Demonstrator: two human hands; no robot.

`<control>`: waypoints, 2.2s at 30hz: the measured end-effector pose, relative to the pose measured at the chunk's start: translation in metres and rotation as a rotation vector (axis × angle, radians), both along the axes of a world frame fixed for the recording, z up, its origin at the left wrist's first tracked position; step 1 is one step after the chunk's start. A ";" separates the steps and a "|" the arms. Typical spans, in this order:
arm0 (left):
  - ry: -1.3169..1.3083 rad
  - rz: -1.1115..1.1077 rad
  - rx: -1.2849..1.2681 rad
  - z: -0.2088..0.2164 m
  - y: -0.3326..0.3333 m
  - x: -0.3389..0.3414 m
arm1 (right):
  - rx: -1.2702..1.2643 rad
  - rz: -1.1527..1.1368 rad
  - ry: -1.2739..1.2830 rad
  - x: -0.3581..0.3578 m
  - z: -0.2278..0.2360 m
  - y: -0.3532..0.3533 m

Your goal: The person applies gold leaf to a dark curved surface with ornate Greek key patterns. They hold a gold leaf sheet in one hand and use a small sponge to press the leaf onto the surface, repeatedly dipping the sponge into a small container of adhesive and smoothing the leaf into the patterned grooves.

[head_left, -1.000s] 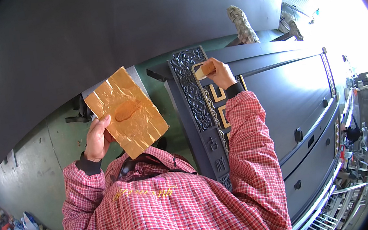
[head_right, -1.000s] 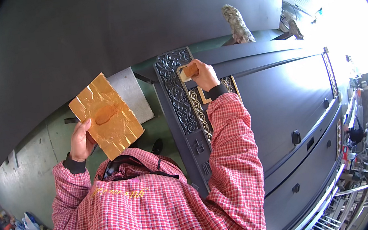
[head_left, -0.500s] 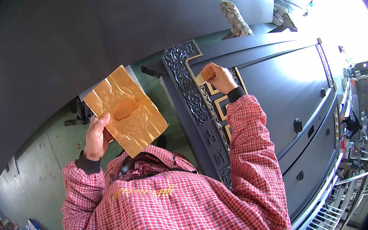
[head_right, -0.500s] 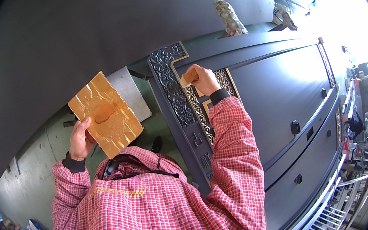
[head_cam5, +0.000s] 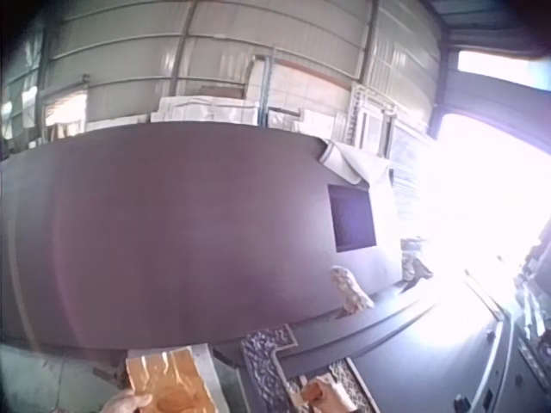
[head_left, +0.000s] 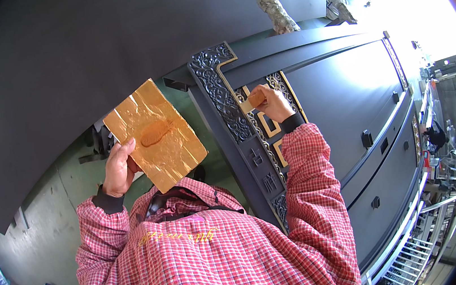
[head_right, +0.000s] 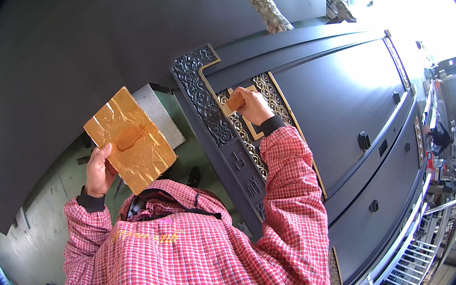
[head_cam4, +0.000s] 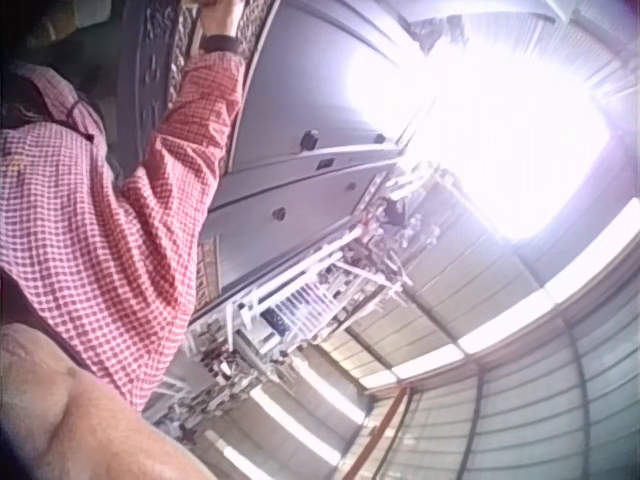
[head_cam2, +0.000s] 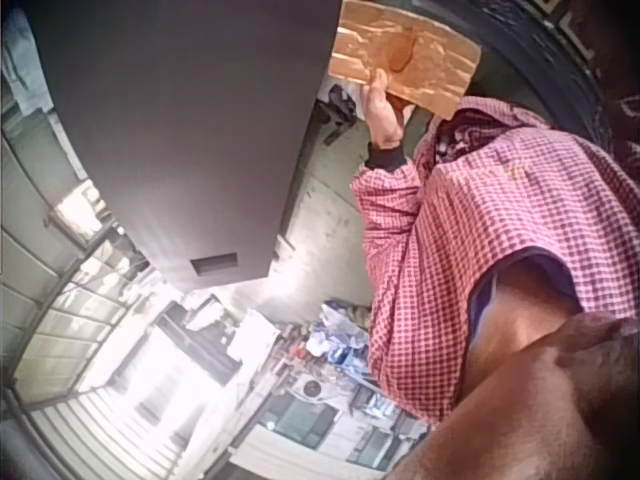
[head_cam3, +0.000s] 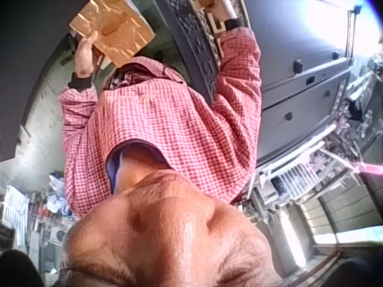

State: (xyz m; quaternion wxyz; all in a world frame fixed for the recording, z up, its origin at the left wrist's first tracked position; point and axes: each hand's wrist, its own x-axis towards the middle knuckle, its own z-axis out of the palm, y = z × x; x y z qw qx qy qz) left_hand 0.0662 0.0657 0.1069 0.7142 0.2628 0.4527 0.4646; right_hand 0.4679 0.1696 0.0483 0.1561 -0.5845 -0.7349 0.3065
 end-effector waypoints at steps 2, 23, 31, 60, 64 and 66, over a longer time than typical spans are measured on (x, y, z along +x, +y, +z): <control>0.000 -0.006 0.003 0.001 -0.001 0.001 | -0.005 -0.008 0.007 0.002 0.001 -0.008; -0.040 -0.132 0.015 -0.006 -0.003 0.018 | 0.010 0.003 0.078 0.034 0.006 -0.084; -0.029 -0.158 0.026 -0.004 -0.007 0.029 | -0.010 0.002 0.100 0.048 0.003 -0.112; 0.014 -0.302 0.023 0.000 -0.013 0.059 | -0.121 -0.132 0.126 0.099 -0.003 -0.229; -0.001 -0.332 0.047 -0.003 -0.014 0.061 | -0.189 -0.163 0.063 0.108 0.014 -0.237; -0.020 -0.344 0.041 0.000 -0.014 0.061 | -0.214 -0.226 0.054 0.100 0.033 -0.234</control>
